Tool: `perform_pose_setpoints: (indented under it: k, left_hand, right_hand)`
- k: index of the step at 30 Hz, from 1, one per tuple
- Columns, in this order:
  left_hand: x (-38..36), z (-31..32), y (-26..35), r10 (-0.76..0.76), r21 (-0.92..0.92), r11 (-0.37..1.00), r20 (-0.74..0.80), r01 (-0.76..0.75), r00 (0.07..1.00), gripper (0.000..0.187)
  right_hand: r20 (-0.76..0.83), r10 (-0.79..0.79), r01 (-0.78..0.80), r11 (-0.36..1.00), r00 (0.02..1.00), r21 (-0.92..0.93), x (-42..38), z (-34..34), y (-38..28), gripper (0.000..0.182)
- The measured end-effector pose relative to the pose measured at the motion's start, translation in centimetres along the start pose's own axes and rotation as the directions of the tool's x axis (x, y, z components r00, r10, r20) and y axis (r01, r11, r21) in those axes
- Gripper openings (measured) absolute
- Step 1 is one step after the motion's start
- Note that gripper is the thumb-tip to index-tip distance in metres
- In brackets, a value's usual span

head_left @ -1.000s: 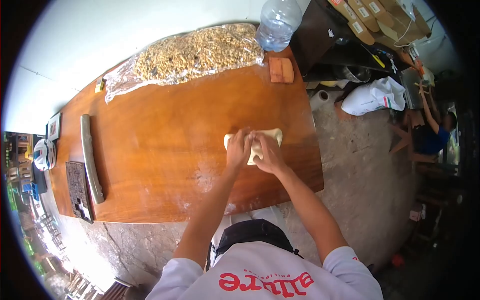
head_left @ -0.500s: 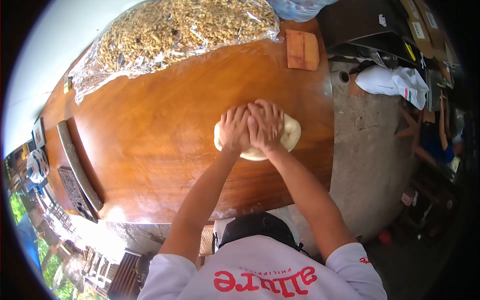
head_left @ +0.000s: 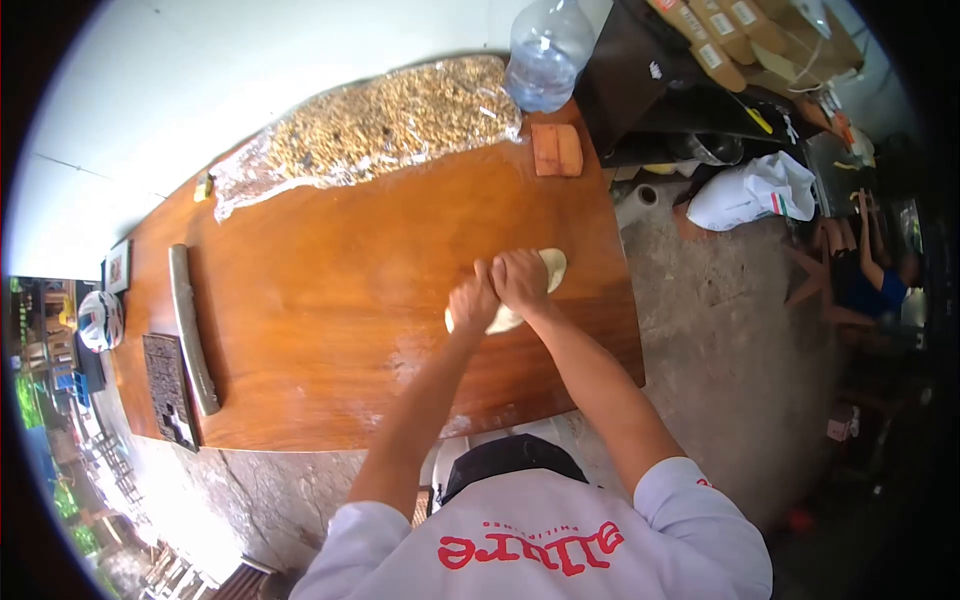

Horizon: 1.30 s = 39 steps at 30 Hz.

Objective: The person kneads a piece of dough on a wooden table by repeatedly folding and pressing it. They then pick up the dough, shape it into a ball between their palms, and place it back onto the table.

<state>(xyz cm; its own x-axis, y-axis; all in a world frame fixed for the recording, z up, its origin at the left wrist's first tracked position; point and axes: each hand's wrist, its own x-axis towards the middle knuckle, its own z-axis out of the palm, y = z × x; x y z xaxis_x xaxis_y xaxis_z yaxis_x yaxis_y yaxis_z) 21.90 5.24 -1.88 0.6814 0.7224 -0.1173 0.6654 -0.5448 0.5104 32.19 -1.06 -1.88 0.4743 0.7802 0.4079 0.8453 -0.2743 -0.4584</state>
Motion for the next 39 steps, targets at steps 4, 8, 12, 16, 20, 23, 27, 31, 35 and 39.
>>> perform_pose_setpoints:
  k: [4, 8, 12, 16, 20, 23, 27, 31, 35, 39]
  left_hand:
    - [-5.9, -2.8, 4.0, -0.134, -0.195, 0.972, -0.01, 0.13, 0.991, 0.028]
    - [-10.6, -2.6, 4.9, -0.432, -0.708, 0.643, -0.021, 0.292, 0.901, 0.039]
    - [-13.9, 0.1, -0.6, -0.534, -0.74, 0.565, 0.011, 0.366, 0.846, 0.038]
    - [-12.1, 0.7, -4.6, -0.294, -0.438, 0.883, -0.23, 0.171, 0.928, 0.029]
    - [-5.9, 2.1, -3.2, -0.22, -0.475, 0.879, -0.323, 0.043, 0.92, 0.03]
    - [-3.1, 3.7, -2.8, -0.29, -0.609, 0.792, -0.315, 0.042, 0.903, 0.031]
    - [-5.9, -0.9, -2.2, -0.234, -0.539, 0.819, -0.003, 0.196, 0.972, 0.034]
    - [-9.6, 0.5, -1.0, -0.106, -0.662, 0.75, -0.131, -0.008, 0.986, 0.023]
    - [-11.3, 2.7, -2.7, 0.214, -0.354, 0.864, -0.384, -0.357, 0.898, 0.023]
    - [-8.5, 3.2, -4.1, 0.272, -0.054, 0.953, -0.285, -0.299, 0.919, 0.032]
  right_hand:
    - [0.074, 0.044, -0.055, 0.986, 0.996, 0.159, 0.4, -5.2, -3.1, 0.033]
    - [0.41, -0.13, 0.146, 0.989, 0.903, -0.008, 2.0, -8.1, -8.4, 0.036]
    - [0.35, -0.581, 0.377, 0.779, 0.735, 0.5, -0.4, -5.2, -7.7, 0.022]
    - [0.254, 0.014, -0.12, 0.906, 0.967, 0.407, 1.5, -3.8, -1.1, 0.019]
    - [0.178, 0.056, -0.11, 0.945, 0.982, 0.309, -0.2, 2.9, 3.3, 0.031]
    - [0.259, 0.145, -0.242, 0.884, 0.955, 0.4, -3.2, 1.6, -1.6, 0.021]
    - [0.281, 0.085, -0.158, 0.956, 0.956, 0.246, -6.2, -3.7, -5.2, 0.012]
    - [0.14, 0.302, -0.325, 0.926, 0.943, 0.192, -8.5, -3.7, -6.9, 0.017]
    - [0.163, 0.171, -0.146, 0.978, 0.972, -0.152, -11.9, -1.7, -6.4, 0.037]
    - [0.286, 0.152, -0.098, 0.975, 0.946, -0.197, -10.0, 0.3, -3.5, 0.047]
